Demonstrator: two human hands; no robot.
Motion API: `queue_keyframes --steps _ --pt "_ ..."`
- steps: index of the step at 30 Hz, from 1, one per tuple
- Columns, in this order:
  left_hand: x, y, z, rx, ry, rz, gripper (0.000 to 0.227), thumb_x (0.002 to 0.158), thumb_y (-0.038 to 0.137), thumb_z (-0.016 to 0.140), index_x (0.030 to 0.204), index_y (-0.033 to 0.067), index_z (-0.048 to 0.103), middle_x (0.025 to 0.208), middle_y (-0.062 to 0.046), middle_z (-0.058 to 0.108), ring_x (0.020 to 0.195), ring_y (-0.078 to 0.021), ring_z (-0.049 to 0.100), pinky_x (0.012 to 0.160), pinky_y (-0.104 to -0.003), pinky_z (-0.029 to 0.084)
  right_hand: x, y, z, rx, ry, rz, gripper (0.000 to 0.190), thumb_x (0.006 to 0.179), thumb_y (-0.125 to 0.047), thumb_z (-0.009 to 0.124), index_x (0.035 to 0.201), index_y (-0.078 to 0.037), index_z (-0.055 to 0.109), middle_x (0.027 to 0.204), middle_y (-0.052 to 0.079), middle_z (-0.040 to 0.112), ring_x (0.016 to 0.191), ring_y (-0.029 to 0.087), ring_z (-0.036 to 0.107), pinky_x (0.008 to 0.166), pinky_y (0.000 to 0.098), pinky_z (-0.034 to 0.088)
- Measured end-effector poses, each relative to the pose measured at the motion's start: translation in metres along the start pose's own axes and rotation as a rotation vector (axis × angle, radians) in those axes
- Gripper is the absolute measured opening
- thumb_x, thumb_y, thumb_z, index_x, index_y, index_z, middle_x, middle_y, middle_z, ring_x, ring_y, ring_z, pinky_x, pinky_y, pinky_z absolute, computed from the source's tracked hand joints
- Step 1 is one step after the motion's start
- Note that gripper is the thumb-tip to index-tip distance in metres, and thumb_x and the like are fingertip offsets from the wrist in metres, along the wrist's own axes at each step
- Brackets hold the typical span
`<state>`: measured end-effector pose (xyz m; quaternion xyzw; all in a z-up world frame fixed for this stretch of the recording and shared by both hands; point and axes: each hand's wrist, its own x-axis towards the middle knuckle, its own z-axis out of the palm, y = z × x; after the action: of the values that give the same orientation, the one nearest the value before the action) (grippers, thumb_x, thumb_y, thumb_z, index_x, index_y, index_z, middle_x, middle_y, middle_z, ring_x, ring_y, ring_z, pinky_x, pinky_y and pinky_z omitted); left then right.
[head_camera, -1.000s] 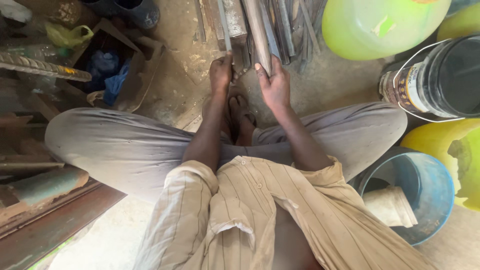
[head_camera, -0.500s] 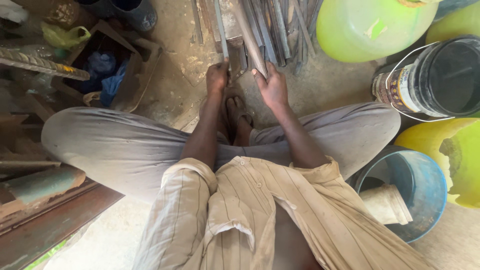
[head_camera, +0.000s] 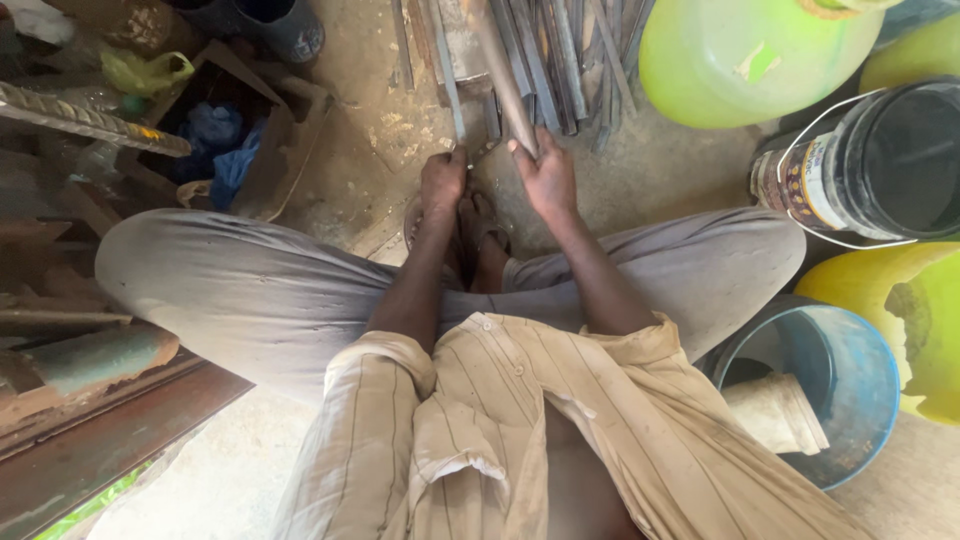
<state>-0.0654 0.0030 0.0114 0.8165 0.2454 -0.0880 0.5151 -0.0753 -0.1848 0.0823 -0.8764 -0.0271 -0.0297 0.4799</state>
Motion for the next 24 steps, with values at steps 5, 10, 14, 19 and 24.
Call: queue_keyframes --steps 5,10,14,19,24 --pt "-0.006 0.024 -0.001 0.119 0.217 0.206 0.051 0.078 0.045 0.078 0.101 -0.0001 0.072 0.092 -0.027 0.074 0.092 -0.043 0.073 0.08 -0.048 0.057 -0.001 -0.016 -0.008 0.154 0.085 -0.099 0.03 0.104 -0.024 0.071 0.12 0.0 0.067 0.064 0.004 0.063 0.053 0.012 0.057 0.049 0.0339 0.043" --pt "-0.005 0.014 0.009 0.253 0.32 0.256 0.031 0.086 0.033 0.069 0.094 0.0046 0.078 0.086 -0.023 0.076 0.081 -0.0402 0.073 0.071 -0.049 0.056 -0.004 -0.025 -0.016 0.127 0.113 -0.082 0.035 0.101 -0.024 0.073 0.124 0.002 0.065 0.062 0.007 0.061 0.05 0.012 0.053 0.048 0.0337 0.042" --pt "-0.005 -0.009 0.009 -0.315 -0.114 -0.047 0.05 0.103 0.039 0.051 0.089 -0.0031 0.074 0.068 -0.016 0.075 0.052 -0.0252 0.072 0.051 -0.039 0.057 0.0 -0.025 -0.01 0.189 0.173 -0.284 0.033 0.107 -0.02 0.071 0.129 0.002 0.063 0.085 0.011 0.073 0.068 0.012 0.065 0.06 0.0314 0.053" --pt "-0.019 -0.011 0.012 -0.575 -0.213 -0.216 0.055 0.105 0.044 0.047 0.084 -0.0013 0.07 0.061 -0.013 0.071 0.044 -0.0234 0.066 0.04 -0.038 0.048 0.02 -0.003 0.01 0.182 0.11 -0.209 0.038 0.103 -0.019 0.068 0.133 0.002 0.059 0.091 0.014 0.075 0.065 0.014 0.07 0.054 0.0319 0.057" --pt "-0.028 0.003 0.006 -0.454 -0.135 -0.206 0.057 0.105 0.044 0.048 0.083 -0.0032 0.07 0.061 -0.013 0.071 0.044 -0.0219 0.066 0.042 -0.036 0.052 0.043 0.023 0.023 -0.176 -0.016 -0.036 0.038 0.101 -0.028 0.071 0.124 0.001 0.064 0.071 0.013 0.071 0.057 0.019 0.069 0.052 0.0363 0.054"
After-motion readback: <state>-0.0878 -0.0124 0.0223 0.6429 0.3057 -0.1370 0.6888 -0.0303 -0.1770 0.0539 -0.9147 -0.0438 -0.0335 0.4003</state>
